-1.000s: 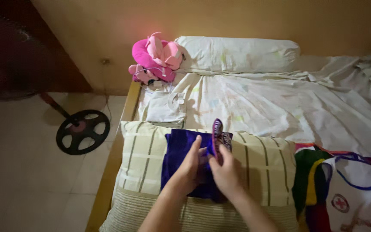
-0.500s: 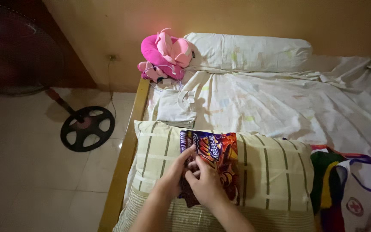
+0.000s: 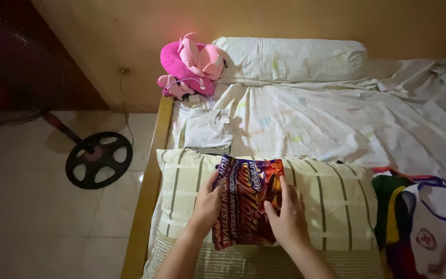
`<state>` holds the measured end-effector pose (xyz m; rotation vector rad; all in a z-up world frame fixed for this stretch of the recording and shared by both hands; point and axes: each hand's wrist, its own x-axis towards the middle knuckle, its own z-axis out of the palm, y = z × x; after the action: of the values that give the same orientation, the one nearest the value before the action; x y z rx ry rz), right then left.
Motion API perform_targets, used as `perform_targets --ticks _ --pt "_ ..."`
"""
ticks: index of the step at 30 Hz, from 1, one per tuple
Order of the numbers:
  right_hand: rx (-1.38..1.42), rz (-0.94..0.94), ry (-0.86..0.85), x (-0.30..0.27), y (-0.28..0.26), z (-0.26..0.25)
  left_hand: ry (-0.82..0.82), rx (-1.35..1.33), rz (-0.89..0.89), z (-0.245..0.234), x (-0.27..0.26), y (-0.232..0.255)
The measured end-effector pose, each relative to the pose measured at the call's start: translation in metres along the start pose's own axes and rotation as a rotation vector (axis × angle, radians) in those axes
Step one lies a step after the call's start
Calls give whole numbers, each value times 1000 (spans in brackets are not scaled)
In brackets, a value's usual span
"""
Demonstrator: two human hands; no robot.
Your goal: The person folds a white t-shirt and a blue t-shirt on a bed, smoothing and aligning each garment before folding it into a compact rectangle. The folded shirts are placed on the bed surface.
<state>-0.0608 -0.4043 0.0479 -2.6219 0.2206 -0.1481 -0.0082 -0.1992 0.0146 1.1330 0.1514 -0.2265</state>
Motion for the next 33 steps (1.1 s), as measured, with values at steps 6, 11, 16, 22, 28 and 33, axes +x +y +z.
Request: perform_targets --ticks 6,11,16,22,28,33 --pt "-18 102 -112 3 3 8 105 364 219 10 4 25" --pt "101 -20 26 6 -6 16 234 844 164 23 -8 43" --pt "-108 -201 5 9 -24 33 166 1603 780 33 -8 33" --pt "-180 -212 37 11 -16 45 -187 1605 550 39 -18 23" --pt "0 -19 45 9 11 61 -88 1602 511 45 -19 18" --pt "309 203 125 13 21 77 181 1572 553 70 -31 -6"
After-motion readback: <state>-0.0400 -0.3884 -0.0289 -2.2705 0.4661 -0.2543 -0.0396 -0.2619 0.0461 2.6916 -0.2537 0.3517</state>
